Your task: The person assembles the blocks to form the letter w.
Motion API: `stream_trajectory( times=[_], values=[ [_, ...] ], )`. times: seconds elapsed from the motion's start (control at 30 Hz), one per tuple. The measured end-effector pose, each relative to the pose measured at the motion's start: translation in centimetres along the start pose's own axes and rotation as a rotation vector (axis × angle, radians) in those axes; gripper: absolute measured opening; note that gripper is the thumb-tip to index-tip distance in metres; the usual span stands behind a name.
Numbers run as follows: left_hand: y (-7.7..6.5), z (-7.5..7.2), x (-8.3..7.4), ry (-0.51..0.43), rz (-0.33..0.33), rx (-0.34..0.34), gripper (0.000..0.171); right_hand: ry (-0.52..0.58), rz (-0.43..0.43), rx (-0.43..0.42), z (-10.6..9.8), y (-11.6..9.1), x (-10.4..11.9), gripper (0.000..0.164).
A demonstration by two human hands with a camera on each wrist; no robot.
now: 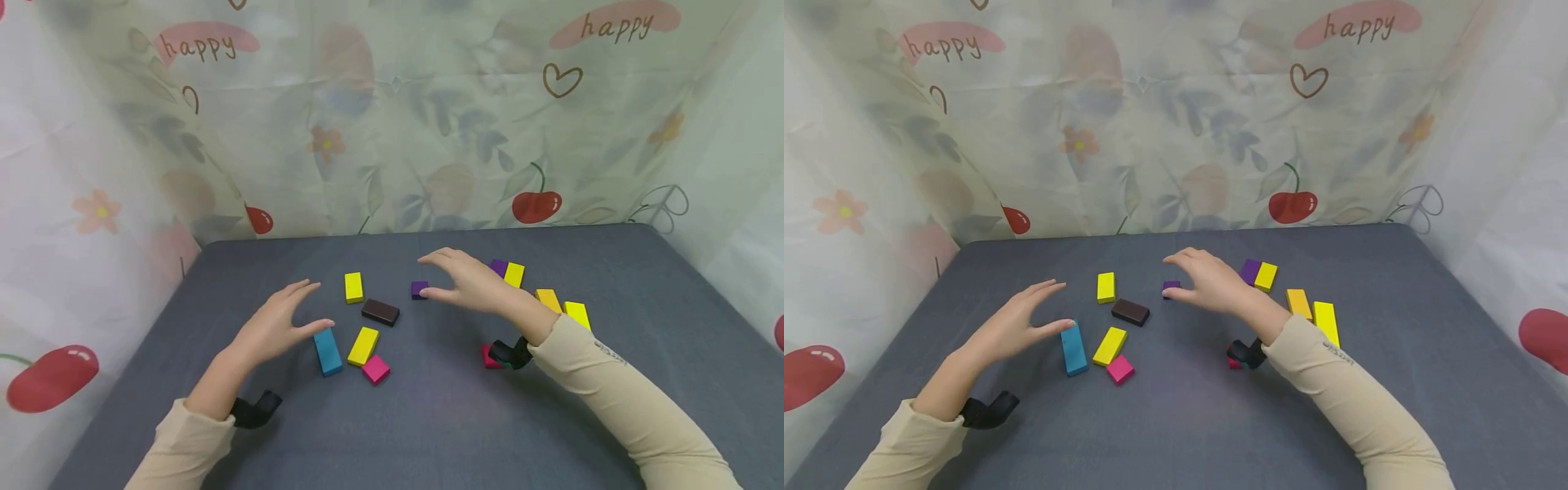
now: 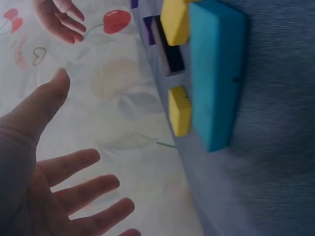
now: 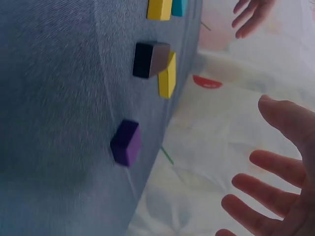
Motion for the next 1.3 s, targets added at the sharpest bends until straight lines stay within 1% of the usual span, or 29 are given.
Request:
stream_trajectory(
  times=[0.2,0.37,0.5,0.7,1.03,1.3],
  values=[
    [-0.5,1.4,1.4,-0.065,-0.021,0.062,0.076,0.041,-0.022,0.064,2.1,1.9,0.8,0.054],
    [-0.9,2.5,2.3,-0.074,-0.026,0.097,0.082,0.082,-0.023,0.109,4.1,3.3,1.1,0.052],
    [-1.3,3.1,2.5,-0.066,-0.018,0.118,0.087,0.103,-0.022,0.144,5.7,4.3,1.3,0.051],
    [-1.8,3.7,2.7,-0.072,-0.030,0.161,0.093,0.129,0.015,0.182,7.5,5.9,1.5,0.052],
    [-1.9,3.9,2.3,-0.074,-0.016,0.189,0.092,0.160,0.102,0.234,9.4,8.0,1.7,0.056],
    [-1.8,4.4,2.3,-0.075,-0.025,0.194,0.091,0.160,0.166,0.239,10.8,9.0,1.7,0.060]
  ],
)
Point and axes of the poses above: each hand's wrist, its own y-axis towards the middle knuckle, its own z-axis out of the palm, x = y × z, the point moved 4 cm from there along y, towards the middle knuckle, and after that the axes turned 12 degrees about -x, right-handed, at the moved point
